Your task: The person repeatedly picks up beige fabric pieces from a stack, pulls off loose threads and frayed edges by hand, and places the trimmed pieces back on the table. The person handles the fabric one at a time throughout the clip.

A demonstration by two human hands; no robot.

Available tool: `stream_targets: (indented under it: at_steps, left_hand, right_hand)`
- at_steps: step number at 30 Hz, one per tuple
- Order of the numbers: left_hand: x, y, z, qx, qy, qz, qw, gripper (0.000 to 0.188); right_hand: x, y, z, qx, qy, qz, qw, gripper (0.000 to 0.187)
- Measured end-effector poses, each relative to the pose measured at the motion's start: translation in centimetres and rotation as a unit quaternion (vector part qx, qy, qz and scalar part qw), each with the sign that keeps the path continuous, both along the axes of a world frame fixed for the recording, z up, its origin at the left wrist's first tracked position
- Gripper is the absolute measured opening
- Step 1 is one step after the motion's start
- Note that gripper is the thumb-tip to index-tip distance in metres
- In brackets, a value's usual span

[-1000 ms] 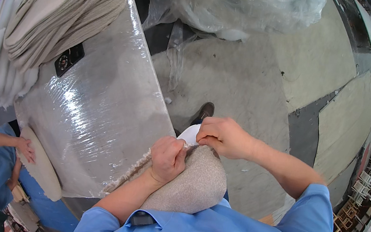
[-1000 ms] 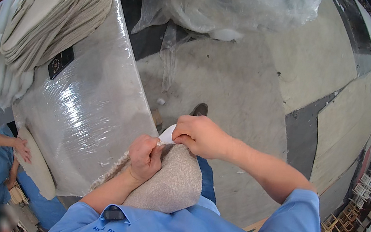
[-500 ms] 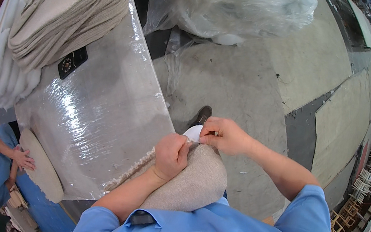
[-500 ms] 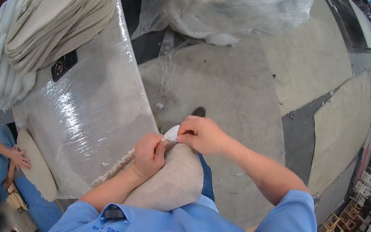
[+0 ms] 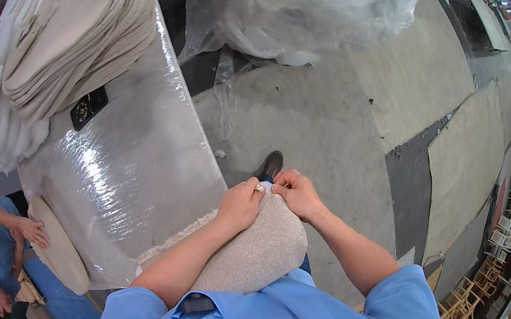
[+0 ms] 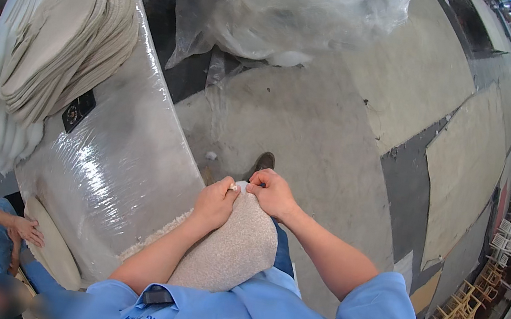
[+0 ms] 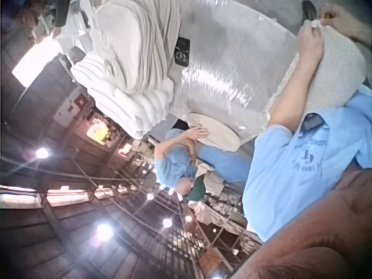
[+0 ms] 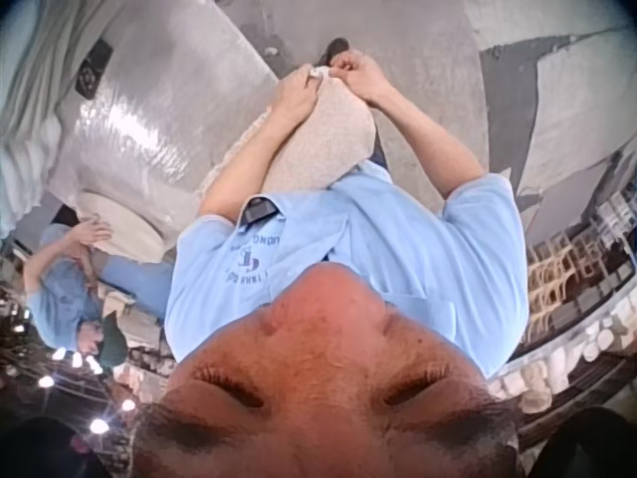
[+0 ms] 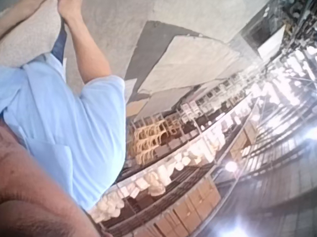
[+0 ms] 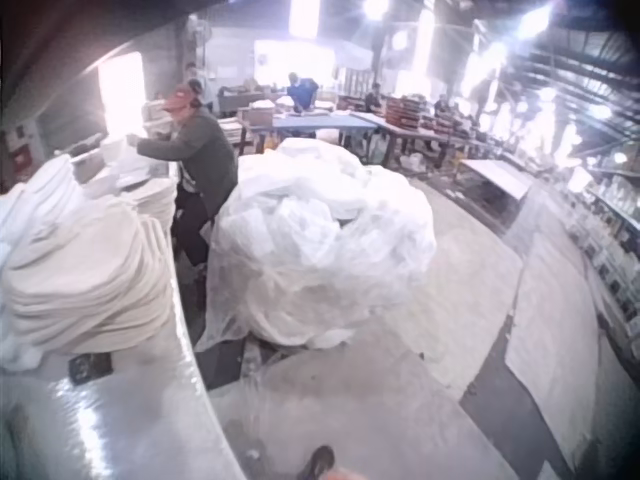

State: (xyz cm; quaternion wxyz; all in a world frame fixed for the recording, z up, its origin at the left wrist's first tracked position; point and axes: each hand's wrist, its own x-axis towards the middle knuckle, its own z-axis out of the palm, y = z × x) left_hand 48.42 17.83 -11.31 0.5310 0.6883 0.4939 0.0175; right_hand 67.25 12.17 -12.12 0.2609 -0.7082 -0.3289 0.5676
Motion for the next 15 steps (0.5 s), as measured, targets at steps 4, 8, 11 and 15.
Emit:
stream_targets:
  at_steps: [4,8,11,15]
  left_hand:
    - [0.7,-0.1,-0.8,0.031,0.017,0.003,0.999,0.024]
    - [1.0,0.1,-2.2,0.039,0.048,0.007,0.998,0.019]
    - [1.4,0.4,-2.3,0.022,0.067,0.015,0.997,0.018]
    - [0.7,0.6,-2.6,0.027,0.030,0.034,0.999,0.023]
  right_hand:
    - [-0.1,-0.1,-2.0,-0.066,0.055,-0.038,0.996,0.014]
    - [-0.6,0.5,-3.5,-0.151,0.162,-0.124,0.967,0.012]
    - [-0.8,1.3,-4.9,-0.191,0.253,-0.158,0.935,0.009]
    - [-0.3,0.0,-4.5,-0.174,0.357,-0.197,0.896,0.015]
